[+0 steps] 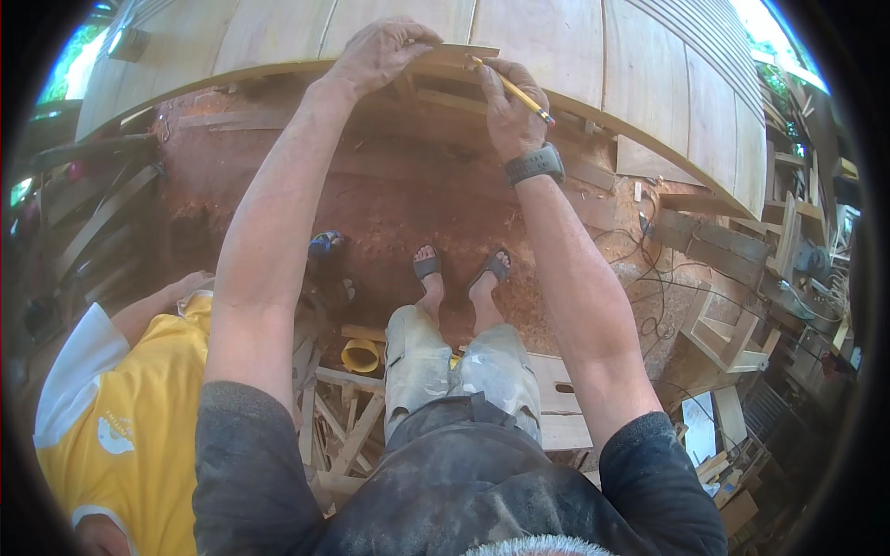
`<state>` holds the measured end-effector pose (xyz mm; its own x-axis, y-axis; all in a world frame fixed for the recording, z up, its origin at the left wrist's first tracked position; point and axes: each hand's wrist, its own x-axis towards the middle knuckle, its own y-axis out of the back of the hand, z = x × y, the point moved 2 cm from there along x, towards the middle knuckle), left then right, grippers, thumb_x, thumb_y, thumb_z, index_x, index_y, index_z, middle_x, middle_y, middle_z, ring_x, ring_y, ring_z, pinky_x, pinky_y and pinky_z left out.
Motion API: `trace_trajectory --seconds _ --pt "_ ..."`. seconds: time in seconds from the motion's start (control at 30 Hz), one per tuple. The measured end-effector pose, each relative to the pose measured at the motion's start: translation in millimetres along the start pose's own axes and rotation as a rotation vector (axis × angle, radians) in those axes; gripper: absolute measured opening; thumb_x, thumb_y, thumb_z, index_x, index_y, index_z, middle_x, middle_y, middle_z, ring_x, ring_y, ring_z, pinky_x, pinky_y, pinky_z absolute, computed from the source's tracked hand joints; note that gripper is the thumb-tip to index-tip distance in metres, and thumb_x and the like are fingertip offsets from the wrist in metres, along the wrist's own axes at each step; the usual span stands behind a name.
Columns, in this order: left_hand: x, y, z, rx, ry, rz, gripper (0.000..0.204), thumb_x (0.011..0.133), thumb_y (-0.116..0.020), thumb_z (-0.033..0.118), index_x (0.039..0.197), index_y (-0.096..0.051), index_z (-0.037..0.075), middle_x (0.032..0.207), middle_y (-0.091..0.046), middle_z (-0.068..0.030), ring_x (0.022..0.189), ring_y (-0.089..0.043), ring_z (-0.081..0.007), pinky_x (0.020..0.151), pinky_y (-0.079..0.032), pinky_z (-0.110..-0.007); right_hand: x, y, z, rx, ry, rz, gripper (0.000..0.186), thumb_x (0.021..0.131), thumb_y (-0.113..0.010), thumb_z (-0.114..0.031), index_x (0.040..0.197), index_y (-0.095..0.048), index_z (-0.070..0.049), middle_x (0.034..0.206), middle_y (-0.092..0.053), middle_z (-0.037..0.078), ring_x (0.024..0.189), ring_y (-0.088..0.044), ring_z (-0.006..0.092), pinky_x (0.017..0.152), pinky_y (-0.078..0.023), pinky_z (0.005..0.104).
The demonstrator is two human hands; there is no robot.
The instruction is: The person aligns a wooden spacer against a handheld router, marks wood pieces with a pencil, and then measures and marks sections along a large wooden door using the wooden spacer and pencil.
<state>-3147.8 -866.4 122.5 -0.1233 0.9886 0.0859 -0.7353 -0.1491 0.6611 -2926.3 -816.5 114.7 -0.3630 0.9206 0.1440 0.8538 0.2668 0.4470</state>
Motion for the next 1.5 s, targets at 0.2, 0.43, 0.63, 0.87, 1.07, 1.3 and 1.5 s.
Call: trace_trajectory --seconds 0.2,0.43,0.63,0.87,1.07,1.3,1.5 --pt "4 4 -5 -0.034 0.001 0.014 0.021 0.095 -0.066 0.020 0.112 -0.075 0.012 0.109 -0.074 -0.0074 0.102 -0.069 -0.0243 0.092 -0.052 -0.036 5 -2 -6 0.001 -0.010 0.011 0.022 0.094 -0.070 -0.026 0.107 -0.074 -0.008 0.099 -0.075 0.014 0.092 -0.072 0.0270 0.084 -0.055 0.0364" --pt "4 2 -2 0.036 -0.005 0.028 0.022 0.095 -0.066 0.024 0.111 -0.075 0.013 0.109 -0.074 -0.0075 0.103 -0.069 -0.0264 0.093 -0.052 -0.038 4 -1 -7 0.061 -0.025 0.012 0.023 0.094 -0.070 -0.025 0.108 -0.074 -0.008 0.099 -0.076 0.014 0.092 -0.073 0.0258 0.084 -0.055 0.0350" --pt "3 0 -1 0.042 0.011 0.051 0.022 0.095 -0.065 0.024 0.111 -0.075 0.014 0.110 -0.074 -0.0068 0.105 -0.068 -0.0268 0.094 -0.051 -0.038 6 0 -8 0.085 -0.041 0.001 0.024 0.095 -0.070 -0.023 0.108 -0.074 -0.004 0.097 -0.076 0.012 0.089 -0.071 0.0182 0.083 -0.054 0.0311" --pt "1 2 1 0.060 0.030 0.051 0.019 0.095 -0.068 0.015 0.111 -0.074 0.006 0.106 -0.071 -0.0061 0.101 -0.067 -0.0189 0.091 -0.052 -0.033 -37 25 -8 0.357 -0.079 0.098 0.022 0.098 -0.066 -0.018 0.108 -0.072 0.001 0.096 -0.074 0.010 0.087 -0.068 0.0151 0.079 -0.053 0.0291" --pt "7 6 -15 0.150 -0.210 0.103 0.026 0.094 -0.066 0.030 0.112 -0.074 0.015 0.107 -0.073 -0.0089 0.104 -0.067 -0.0262 0.096 -0.048 -0.040 -139 48 50 0.294 -0.329 -0.044 0.021 0.099 -0.066 -0.016 0.109 -0.071 0.001 0.091 -0.071 0.006 0.080 -0.064 0.0124 0.073 -0.052 0.0273" --pt "9 7 23 0.001 -0.194 0.213 0.026 0.094 -0.065 0.031 0.112 -0.074 0.015 0.108 -0.073 -0.0092 0.104 -0.067 -0.0266 0.096 -0.048 -0.041 -279 112 137 -0.205 -0.547 -0.273 0.022 0.094 -0.067 -0.020 0.102 -0.073 0.000 0.085 -0.072 0.009 0.078 -0.067 0.0145 0.070 -0.053 0.0311" --pt "4 10 44 -0.032 -0.205 0.278 0.027 0.094 -0.065 0.031 0.112 -0.074 0.014 0.108 -0.073 -0.0094 0.105 -0.067 -0.0270 0.095 -0.047 -0.041 -375 164 195 -0.240 -0.870 -0.338 0.024 0.091 -0.067 -0.023 0.102 -0.075 -0.003 0.081 -0.072 0.007 0.074 -0.067 0.0152 0.069 -0.053 0.0319"
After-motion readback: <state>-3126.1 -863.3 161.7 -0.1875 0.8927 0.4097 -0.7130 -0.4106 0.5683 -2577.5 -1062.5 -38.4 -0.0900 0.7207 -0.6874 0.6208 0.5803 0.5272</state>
